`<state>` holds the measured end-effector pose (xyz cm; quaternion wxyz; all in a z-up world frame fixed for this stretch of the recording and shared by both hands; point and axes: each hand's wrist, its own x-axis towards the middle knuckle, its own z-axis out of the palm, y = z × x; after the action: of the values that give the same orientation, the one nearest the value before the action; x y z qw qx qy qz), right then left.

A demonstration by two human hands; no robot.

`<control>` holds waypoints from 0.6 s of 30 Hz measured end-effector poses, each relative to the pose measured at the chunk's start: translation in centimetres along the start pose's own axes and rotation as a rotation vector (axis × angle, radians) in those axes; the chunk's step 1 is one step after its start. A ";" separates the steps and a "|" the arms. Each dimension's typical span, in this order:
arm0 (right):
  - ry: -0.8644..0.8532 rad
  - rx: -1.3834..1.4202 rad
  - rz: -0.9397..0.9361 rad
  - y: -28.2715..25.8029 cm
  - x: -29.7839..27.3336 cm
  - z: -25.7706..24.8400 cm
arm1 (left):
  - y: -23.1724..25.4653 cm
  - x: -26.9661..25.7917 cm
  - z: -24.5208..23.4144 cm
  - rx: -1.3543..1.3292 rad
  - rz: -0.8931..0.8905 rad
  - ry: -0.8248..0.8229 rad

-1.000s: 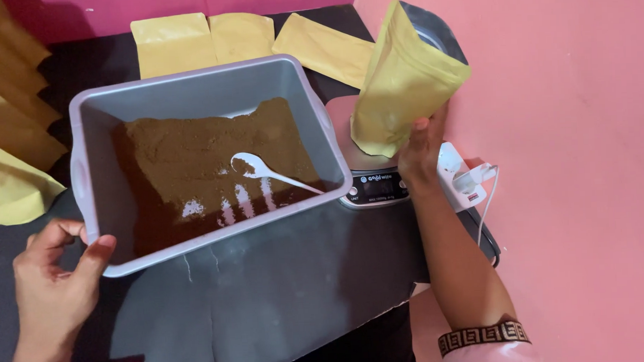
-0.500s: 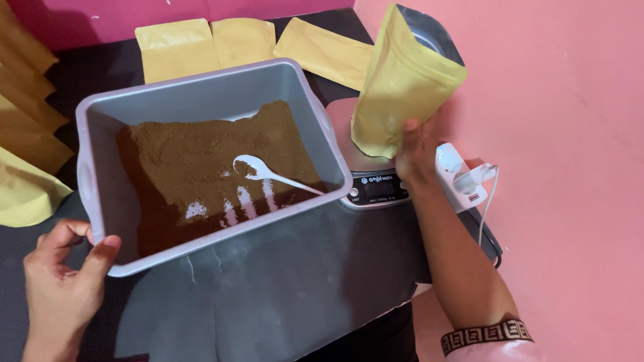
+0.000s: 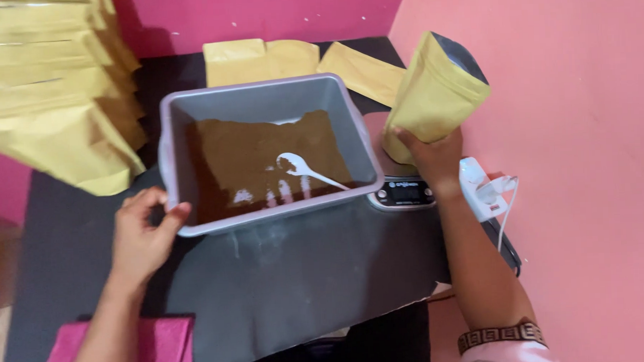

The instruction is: Filling individual coffee bags with ground coffee from a bin, weighing them on a digital scale, and organizing them in a row.

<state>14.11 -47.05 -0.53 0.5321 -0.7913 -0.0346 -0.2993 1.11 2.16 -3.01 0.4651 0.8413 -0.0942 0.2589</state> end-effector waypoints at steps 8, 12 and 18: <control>0.057 -0.319 -0.603 -6.1 1.9 0.7 | 2.6 0.7 -0.2 0.039 -0.010 0.030; -0.002 -0.847 -1.043 -7.5 4.2 0.8 | 3.8 0.9 -0.2 0.022 -0.025 0.014; -0.026 -1.078 -1.287 -8.5 7.3 2.1 | 3.6 0.9 -0.2 0.068 -0.082 -0.008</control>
<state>17.78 -43.46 9.65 -0.1939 -0.7663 -0.3378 -0.5109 0.35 0.41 0.12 0.4459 0.8608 -0.0527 0.2394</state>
